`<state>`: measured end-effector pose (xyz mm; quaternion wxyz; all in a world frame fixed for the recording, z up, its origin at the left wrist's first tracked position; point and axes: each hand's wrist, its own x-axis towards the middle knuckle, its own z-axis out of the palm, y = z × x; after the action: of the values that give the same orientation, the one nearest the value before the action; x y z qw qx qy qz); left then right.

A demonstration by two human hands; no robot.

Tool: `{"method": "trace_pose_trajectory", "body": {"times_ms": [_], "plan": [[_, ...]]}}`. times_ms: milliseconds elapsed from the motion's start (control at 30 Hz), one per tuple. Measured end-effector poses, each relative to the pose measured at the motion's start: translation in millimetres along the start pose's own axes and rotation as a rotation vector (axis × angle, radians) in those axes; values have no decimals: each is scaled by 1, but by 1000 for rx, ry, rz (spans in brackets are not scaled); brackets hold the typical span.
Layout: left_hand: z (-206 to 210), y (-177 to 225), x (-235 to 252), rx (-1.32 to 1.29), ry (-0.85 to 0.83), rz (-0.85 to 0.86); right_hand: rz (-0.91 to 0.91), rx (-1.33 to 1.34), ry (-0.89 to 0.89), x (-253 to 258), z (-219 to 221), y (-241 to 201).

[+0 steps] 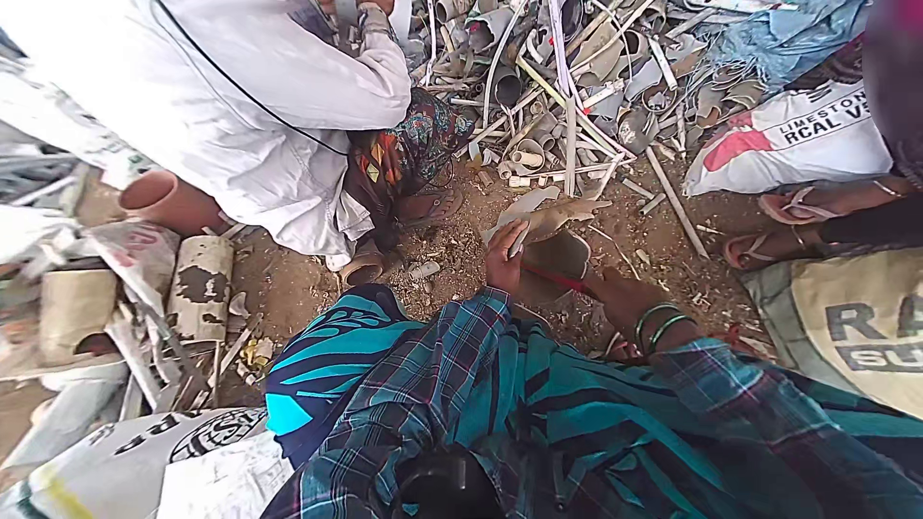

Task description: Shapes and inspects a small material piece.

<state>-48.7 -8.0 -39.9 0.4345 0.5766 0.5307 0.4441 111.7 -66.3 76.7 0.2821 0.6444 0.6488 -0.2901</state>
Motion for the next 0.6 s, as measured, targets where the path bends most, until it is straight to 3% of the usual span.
{"method": "trace_pose_trajectory", "body": {"times_ms": [100, 233, 400, 433, 533, 600], "plan": [[5, -2, 1, -40, 6, 16, -33, 45, 115, -17, -4, 13], [12, -6, 2, -53, -14, 29, -342, 169, 518, -40, 15, 43], [14, -6, 3, -33, -3, 27, -414, 173, 458, -49, 18, 55], [14, -4, 4, -41, -2, 14, -444, 177, 511, -48, 18, 57], [14, 1, 6, -71, 24, -31, -559, 213, 894, -39, 20, 63], [16, 2, 6, -99, 36, -51, -559, 267, 1051, -33, 18, 65]]}}
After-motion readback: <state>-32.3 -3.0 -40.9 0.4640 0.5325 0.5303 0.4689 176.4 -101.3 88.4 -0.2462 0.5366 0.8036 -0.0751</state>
